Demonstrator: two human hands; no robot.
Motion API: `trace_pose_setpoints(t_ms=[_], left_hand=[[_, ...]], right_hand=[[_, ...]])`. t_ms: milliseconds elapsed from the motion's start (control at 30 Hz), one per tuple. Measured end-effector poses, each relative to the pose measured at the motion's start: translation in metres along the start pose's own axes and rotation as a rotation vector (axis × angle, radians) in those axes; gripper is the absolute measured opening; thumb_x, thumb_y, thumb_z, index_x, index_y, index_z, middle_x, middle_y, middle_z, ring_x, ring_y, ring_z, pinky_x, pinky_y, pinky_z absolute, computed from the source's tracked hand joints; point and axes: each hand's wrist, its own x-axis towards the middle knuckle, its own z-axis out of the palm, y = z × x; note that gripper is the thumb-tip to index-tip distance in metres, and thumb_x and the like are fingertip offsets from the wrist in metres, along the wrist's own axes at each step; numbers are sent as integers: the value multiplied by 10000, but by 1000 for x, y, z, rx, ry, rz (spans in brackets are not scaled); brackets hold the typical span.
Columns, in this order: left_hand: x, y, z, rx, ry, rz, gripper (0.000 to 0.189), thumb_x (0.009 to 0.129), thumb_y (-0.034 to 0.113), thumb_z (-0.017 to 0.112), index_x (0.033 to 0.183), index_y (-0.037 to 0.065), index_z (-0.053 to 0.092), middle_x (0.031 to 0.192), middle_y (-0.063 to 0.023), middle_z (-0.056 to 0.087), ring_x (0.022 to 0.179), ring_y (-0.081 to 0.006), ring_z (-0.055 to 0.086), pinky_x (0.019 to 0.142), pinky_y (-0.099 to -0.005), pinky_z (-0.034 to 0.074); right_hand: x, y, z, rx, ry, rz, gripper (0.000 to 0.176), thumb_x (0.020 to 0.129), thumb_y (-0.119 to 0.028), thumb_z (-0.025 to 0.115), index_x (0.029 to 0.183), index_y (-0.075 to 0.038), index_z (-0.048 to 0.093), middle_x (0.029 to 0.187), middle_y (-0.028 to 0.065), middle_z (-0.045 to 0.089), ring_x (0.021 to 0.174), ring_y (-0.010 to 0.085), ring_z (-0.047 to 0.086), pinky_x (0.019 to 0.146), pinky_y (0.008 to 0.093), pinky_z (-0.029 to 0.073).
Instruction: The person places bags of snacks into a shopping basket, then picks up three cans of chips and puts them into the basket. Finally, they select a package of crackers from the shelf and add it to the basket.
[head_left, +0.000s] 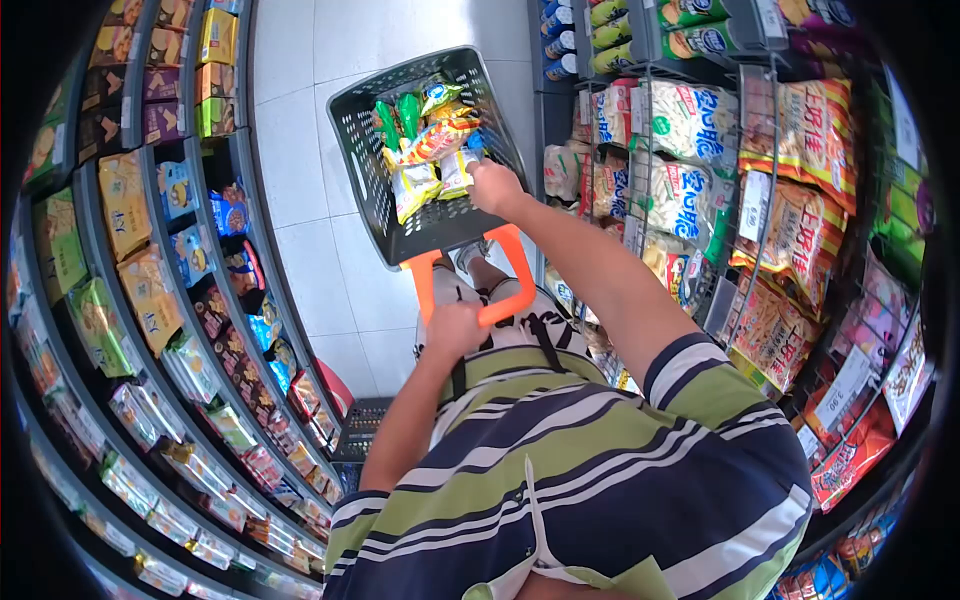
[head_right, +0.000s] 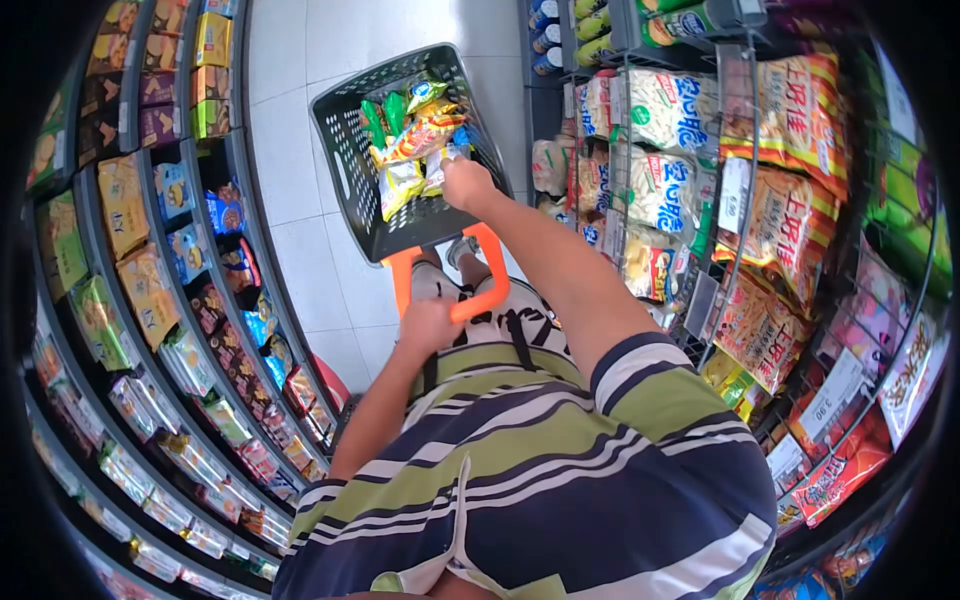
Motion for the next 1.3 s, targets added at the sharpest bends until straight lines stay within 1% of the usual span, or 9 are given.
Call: trace_pose_setpoints(t_ms=[400, 500, 533, 633, 667, 900, 1033, 1067, 1300], left_hand=[[4, -14, 0, -193, -120, 59, 264, 843, 336, 766, 893, 87, 694, 797, -112, 728, 756, -311, 743, 692, -460, 570], [5, -18, 2, -225, -147, 85, 267, 836, 332, 787, 896, 94, 681, 796, -97, 724, 748, -294, 740, 703, -436, 567], [5, -19, 3, -227, -163, 93, 267, 837, 331, 788, 898, 94, 680, 797, -96, 724, 747, -292, 739, 705, -435, 566], [5, -25, -1, -236, -178, 101, 264, 837, 321, 788, 902, 90, 677, 793, -94, 723, 751, -289, 741, 709, -432, 566], [5, -26, -4, -240, -175, 102, 262, 837, 316, 787, 903, 88, 677, 790, -94, 722, 754, -287, 742, 710, -431, 566], [6, -32, -11, -232, -146, 125, 292, 834, 338, 797, 895, 80, 673, 771, -100, 717, 727, -294, 741, 676, -438, 569], [6, -33, -18, -223, -125, 139, 300, 839, 346, 792, 885, 75, 672, 761, -103, 717, 711, -301, 739, 663, -440, 572], [6, -33, -21, -223, -122, 146, 298, 840, 344, 790, 882, 74, 672, 758, -103, 716, 709, -302, 739, 661, -439, 573], [0, -32, -9, -202, -157, 137, 268, 862, 330, 761, 860, 76, 674, 746, -104, 713, 713, -307, 738, 660, -456, 573]], right_hand=[[175, -45, 49, -162, -40, 123, 701, 881, -133, 722, 1538, -144, 476, 1412, 298, 523, 1053, 441, 734, 902, 488, 614], [199, -27, 81, -248, -103, 115, 617, 916, -146, 694, 1508, -139, 520, 1485, 315, 478, 1059, 442, 740, 900, 474, 620], [206, -18, 95, -315, -102, 141, 448, 959, -148, 641, 1406, -123, 634, 1483, 290, 525, 1069, 412, 748, 905, 463, 622], [216, 5, 108, -348, -173, 170, 445, 965, -179, 672, 1409, -214, 680, 1409, 231, 623, 1111, 356, 742, 924, 438, 615], [208, 7, 102, -339, -91, 128, 327, 1007, -186, 609, 1296, -206, 759, 1251, 168, 718, 1042, 335, 752, 880, 442, 616], [172, 35, 71, -128, 285, -102, 228, 1007, -218, 641, 1162, -136, 787, 1216, 135, 720, 937, 367, 748, 828, 486, 610], [130, 52, 89, -191, 171, -32, 297, 1012, -181, 620, 1288, -122, 709, 1427, 218, 599, 1018, 433, 733, 880, 499, 612], [124, 53, 92, -242, -129, 125, 448, 996, -159, 613, 1441, -118, 585, 1542, 270, 474, 1114, 456, 707, 948, 495, 598], [117, 46, 109, -249, -452, 425, 631, 1009, -255, 559, 1572, -16, 404, 1607, 321, 373, 1361, 436, 591, 1099, 478, 521]])
